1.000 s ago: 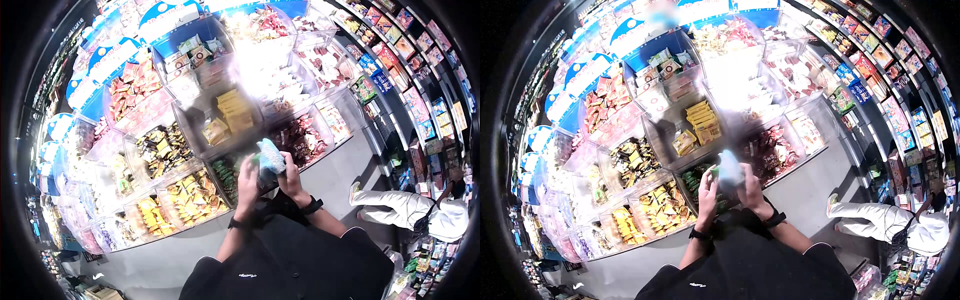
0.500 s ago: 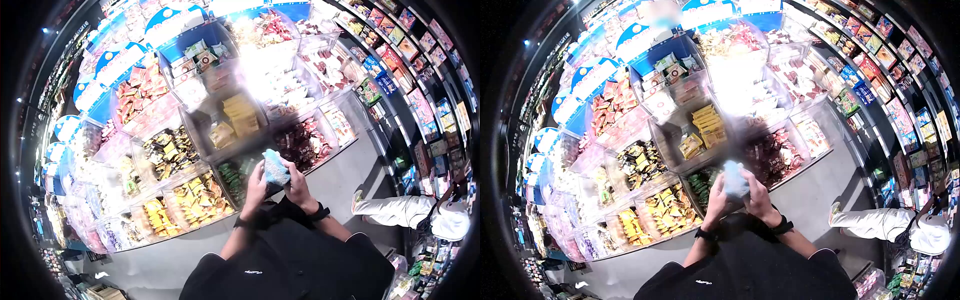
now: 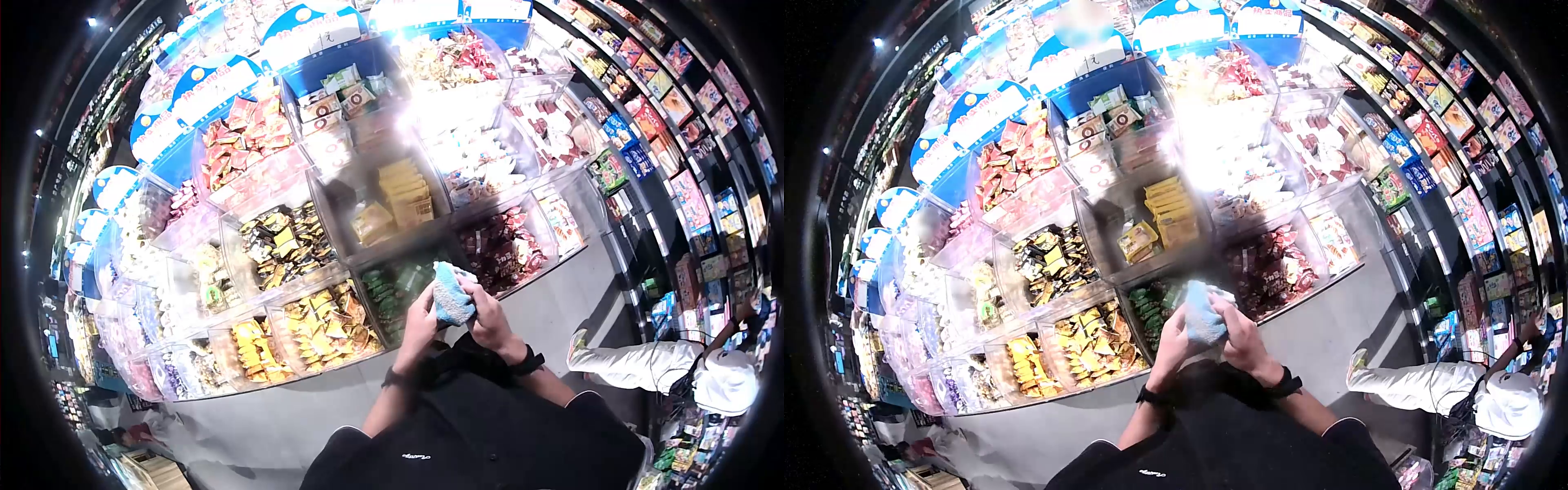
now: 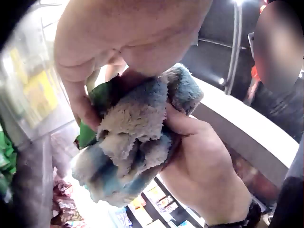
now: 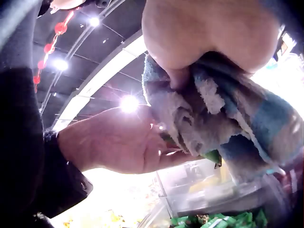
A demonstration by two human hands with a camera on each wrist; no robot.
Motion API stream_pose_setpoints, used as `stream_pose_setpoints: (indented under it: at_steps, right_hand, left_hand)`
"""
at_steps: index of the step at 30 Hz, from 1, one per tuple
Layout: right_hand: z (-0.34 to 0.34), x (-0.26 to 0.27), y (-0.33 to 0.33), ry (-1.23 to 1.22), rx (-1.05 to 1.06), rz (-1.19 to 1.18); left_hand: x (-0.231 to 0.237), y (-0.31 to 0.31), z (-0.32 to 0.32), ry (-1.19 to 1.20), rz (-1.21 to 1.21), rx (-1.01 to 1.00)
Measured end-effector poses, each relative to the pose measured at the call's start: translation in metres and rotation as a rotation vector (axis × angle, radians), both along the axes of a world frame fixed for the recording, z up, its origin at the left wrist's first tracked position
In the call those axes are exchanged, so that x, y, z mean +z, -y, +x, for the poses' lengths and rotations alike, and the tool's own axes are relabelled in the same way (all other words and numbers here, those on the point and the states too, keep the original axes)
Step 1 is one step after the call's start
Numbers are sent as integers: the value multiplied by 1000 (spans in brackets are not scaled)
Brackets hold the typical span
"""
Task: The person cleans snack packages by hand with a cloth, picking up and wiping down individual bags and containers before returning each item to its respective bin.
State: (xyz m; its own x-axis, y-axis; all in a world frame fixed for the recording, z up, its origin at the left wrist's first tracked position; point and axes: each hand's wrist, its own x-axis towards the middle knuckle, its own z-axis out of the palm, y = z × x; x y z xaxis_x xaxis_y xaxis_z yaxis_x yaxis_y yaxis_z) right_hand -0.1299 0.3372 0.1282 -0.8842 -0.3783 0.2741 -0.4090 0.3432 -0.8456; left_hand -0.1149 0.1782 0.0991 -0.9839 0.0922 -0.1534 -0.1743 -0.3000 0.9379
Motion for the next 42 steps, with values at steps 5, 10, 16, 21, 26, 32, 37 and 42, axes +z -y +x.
stream_pose_setpoints:
  at_steps: [5, 10, 16, 21, 26, 32, 37, 42]
  right_hand:
    - [-3, 5, -3, 95, -12, -24]
    - [-4, 10, -15, 173, -17, -122]
    - [0, 6, -21, 203, -15, -107]
    - [9, 11, -22, 93, -15, -66]
    - [7, 13, -29, 157, 26, -77]
    - [9, 15, -23, 214, 36, -143]
    - [10, 25, -7, 162, 60, -107]
    - [9, 14, -6, 323, 54, -288]
  left_hand:
    - [-12, 10, 13, -46, -156, 21]
    - [15, 10, 18, -19, -158, 23]
    - [7, 11, 17, 117, -79, 13]
    - [12, 11, 12, 46, -78, -79]
    - [14, 19, 12, -12, -24, -65]
    - [24, 19, 18, 82, 73, 70]
    - [4, 28, 19, 58, -83, 91]
    - [6, 43, 22, 62, -15, 60]
